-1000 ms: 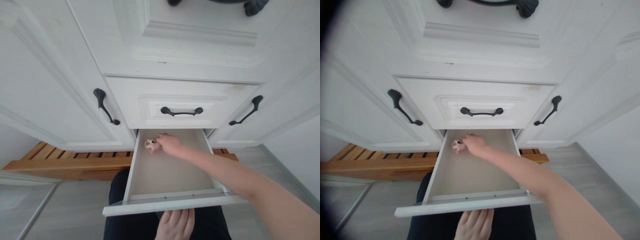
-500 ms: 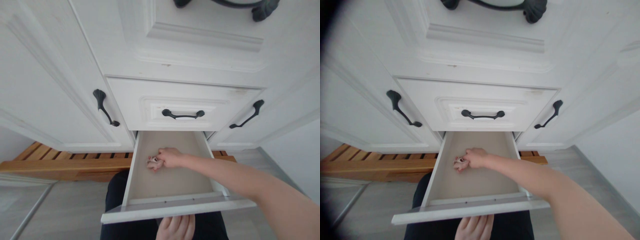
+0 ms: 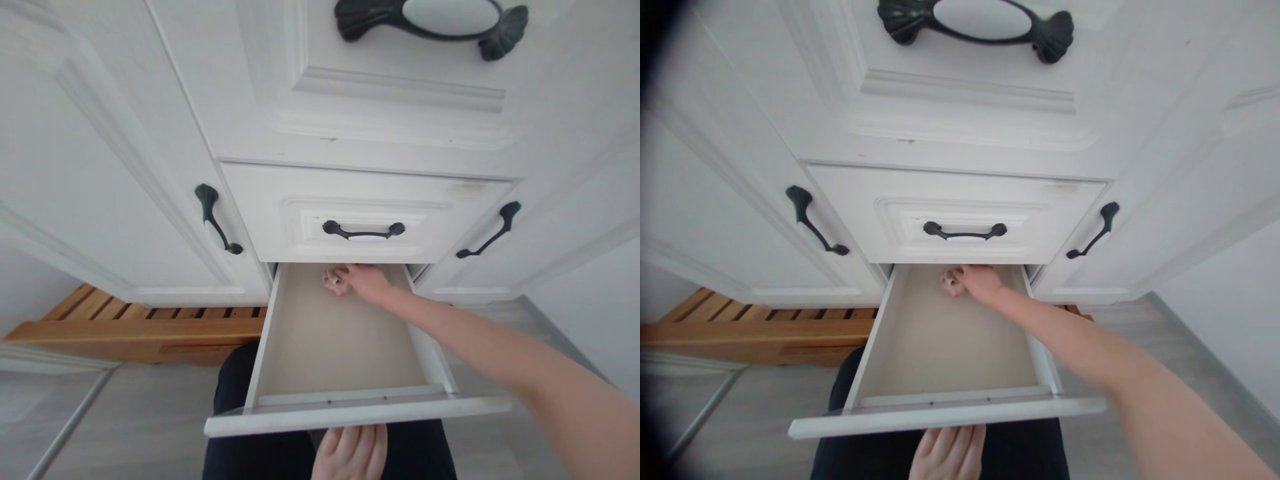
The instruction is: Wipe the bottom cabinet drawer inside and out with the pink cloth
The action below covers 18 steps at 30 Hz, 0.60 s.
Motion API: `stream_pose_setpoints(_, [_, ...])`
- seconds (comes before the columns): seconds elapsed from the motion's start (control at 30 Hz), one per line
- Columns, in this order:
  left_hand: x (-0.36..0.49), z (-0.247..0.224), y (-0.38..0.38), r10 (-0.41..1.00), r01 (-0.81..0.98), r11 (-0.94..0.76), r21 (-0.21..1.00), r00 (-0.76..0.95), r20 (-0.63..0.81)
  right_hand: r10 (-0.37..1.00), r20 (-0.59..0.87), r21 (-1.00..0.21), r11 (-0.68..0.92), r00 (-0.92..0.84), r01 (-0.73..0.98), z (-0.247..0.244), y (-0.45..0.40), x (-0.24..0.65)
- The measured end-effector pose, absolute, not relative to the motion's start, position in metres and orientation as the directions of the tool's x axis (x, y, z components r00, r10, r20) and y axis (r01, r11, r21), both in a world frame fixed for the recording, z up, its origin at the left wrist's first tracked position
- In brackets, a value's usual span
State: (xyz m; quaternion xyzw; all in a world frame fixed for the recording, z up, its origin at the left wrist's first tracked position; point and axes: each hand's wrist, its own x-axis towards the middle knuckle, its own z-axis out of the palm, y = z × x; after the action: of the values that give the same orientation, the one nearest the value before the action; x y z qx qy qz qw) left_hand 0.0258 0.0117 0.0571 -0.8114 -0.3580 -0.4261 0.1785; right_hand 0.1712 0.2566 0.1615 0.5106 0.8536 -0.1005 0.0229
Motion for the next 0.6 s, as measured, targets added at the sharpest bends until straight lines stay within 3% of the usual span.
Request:
stream_pose_setpoints(0.13, [0.028, 0.055, 0.012, 0.463, 0.758, -0.652, 0.029, 0.367, 0.807, 0.902, -0.125, -0.184, 0.389, -0.414, 0.903, 0.149, 0.291, 0.184])
stream_pose_setpoints(0.27, [0.028, 0.052, 0.012, 0.432, 0.737, -0.675, 0.027, 0.365, 0.825, 0.848, -0.208, -0.197, 0.451, -0.487, 0.870, 0.137, 0.284, 0.193])
stream_pose_setpoints(0.6, [0.028, 0.058, 0.016, 0.406, 0.734, -0.679, 0.025, 0.347, 0.845, 0.482, -0.509, -0.274, 0.694, -0.713, 0.665, 0.141, 0.156, 0.201])
